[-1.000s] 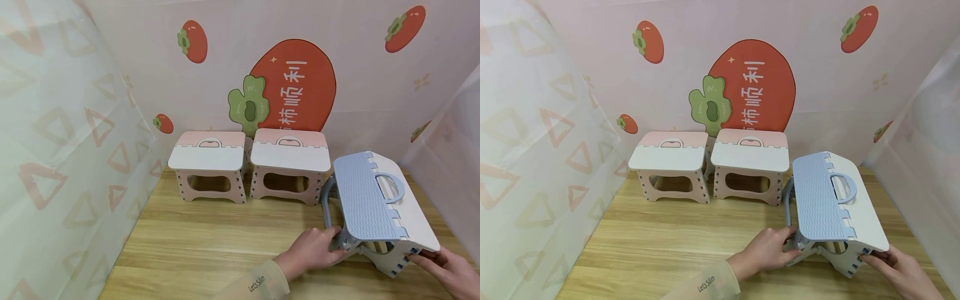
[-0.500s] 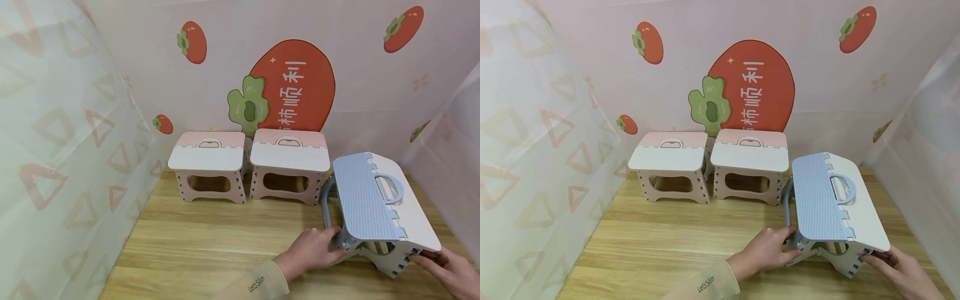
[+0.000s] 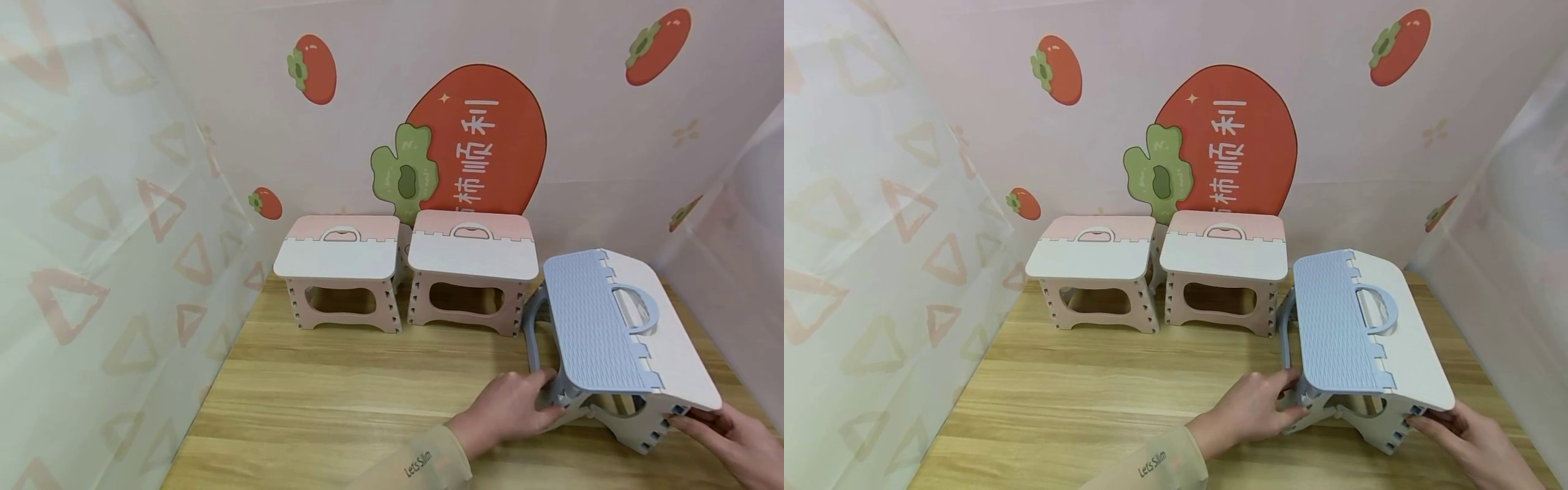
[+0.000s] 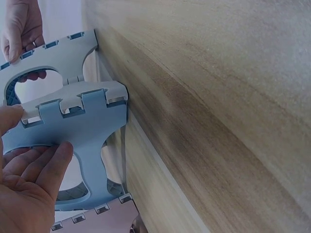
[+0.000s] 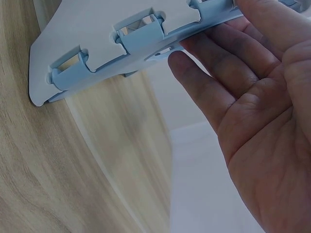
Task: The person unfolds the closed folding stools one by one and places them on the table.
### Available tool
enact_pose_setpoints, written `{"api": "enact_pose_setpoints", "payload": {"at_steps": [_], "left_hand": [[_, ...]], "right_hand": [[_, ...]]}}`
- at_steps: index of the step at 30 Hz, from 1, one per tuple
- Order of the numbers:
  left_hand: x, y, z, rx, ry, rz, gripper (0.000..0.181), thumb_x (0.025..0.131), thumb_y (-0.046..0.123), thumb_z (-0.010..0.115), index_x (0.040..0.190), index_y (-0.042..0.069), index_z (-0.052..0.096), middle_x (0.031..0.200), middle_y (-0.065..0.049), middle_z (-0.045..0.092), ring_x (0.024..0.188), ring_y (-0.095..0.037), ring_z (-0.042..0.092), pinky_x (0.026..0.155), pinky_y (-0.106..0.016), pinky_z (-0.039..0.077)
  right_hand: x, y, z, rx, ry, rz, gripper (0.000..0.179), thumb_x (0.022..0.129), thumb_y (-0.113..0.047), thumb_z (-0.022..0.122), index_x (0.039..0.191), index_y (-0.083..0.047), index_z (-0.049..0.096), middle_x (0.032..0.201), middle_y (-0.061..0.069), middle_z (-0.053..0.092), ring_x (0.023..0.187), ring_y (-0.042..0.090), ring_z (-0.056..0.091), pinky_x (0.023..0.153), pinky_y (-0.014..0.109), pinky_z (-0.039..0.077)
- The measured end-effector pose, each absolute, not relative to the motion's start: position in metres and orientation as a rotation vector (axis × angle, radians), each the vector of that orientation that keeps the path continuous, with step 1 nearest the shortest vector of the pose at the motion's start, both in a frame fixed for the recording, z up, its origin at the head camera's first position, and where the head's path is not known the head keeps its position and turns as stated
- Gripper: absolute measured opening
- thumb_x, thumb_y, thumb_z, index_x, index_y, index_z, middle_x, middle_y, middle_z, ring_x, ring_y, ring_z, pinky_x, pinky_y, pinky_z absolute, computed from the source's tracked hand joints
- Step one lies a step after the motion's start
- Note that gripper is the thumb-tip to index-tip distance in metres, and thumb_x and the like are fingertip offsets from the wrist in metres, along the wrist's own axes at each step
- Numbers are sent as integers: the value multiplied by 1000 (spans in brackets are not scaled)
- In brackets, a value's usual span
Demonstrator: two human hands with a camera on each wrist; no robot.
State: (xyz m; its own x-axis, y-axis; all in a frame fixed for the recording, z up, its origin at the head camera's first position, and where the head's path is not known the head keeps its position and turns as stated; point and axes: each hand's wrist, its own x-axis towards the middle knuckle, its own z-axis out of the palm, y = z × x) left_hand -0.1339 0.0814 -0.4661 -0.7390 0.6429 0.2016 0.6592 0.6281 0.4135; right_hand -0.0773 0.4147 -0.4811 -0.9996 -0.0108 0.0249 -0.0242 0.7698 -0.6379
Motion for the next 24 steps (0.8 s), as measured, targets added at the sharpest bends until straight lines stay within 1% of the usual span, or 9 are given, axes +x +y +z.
{"api": "enact_pose_setpoints", "payload": {"at_steps": [1, 6, 7, 13, 21, 24], "left_hand": [[-134, 81, -466, -1122, -2802, -736, 42, 94, 46, 72, 128, 22, 63, 84, 11, 73, 63, 3, 60, 58, -10, 46], [-134, 82, -466, -1127, -2800, -743, 42, 94, 46, 72, 127, 22, 63, 83, 11, 73, 61, 4, 58, 57, -10, 45], [-134, 82, -466, -1127, -2801, -743, 42, 94, 46, 72, 127, 22, 63, 84, 11, 73, 62, 4, 58, 57, -10, 45], [-135, 82, -466, -1134, -2804, -736, 42, 95, 46, 72, 128, 22, 63, 85, 11, 73, 62, 5, 57, 58, -9, 45], [-135, 82, -468, -1131, -2792, -729, 42, 94, 46, 72, 127, 22, 63, 85, 11, 73, 62, 5, 58, 58, -10, 46], [-135, 82, -468, -1135, -2780, -726, 42, 94, 45, 72, 127, 22, 63, 84, 11, 73, 61, 4, 57, 57, -10, 45]], "right_hand": [[-77, 414, -481, 27, -2940, 1067, 44, 103, -8, 61, 135, 19, 48, 120, 43, 60, 86, -24, 45, 60, 23, 58], [-76, 415, -481, 10, -2944, 1046, 44, 103, -11, 62, 134, 18, 50, 118, 40, 62, 85, -23, 47, 60, 24, 59], [-76, 415, -481, 13, -2945, 1061, 45, 104, -12, 61, 135, 18, 49, 119, 43, 60, 85, -23, 47, 60, 24, 59], [-77, 418, -483, 5, -2958, 1045, 45, 104, -13, 61, 134, 18, 49, 118, 42, 61, 83, -23, 47, 60, 25, 59], [-77, 414, -475, -6, -2975, 1061, 48, 104, -14, 62, 135, 19, 48, 119, 43, 59, 81, -15, 57, 61, 24, 58], [-77, 414, -475, -6, -2975, 1060, 50, 104, -19, 62, 135, 18, 49, 118, 42, 60, 80, -8, 64, 61, 23, 58]]}}
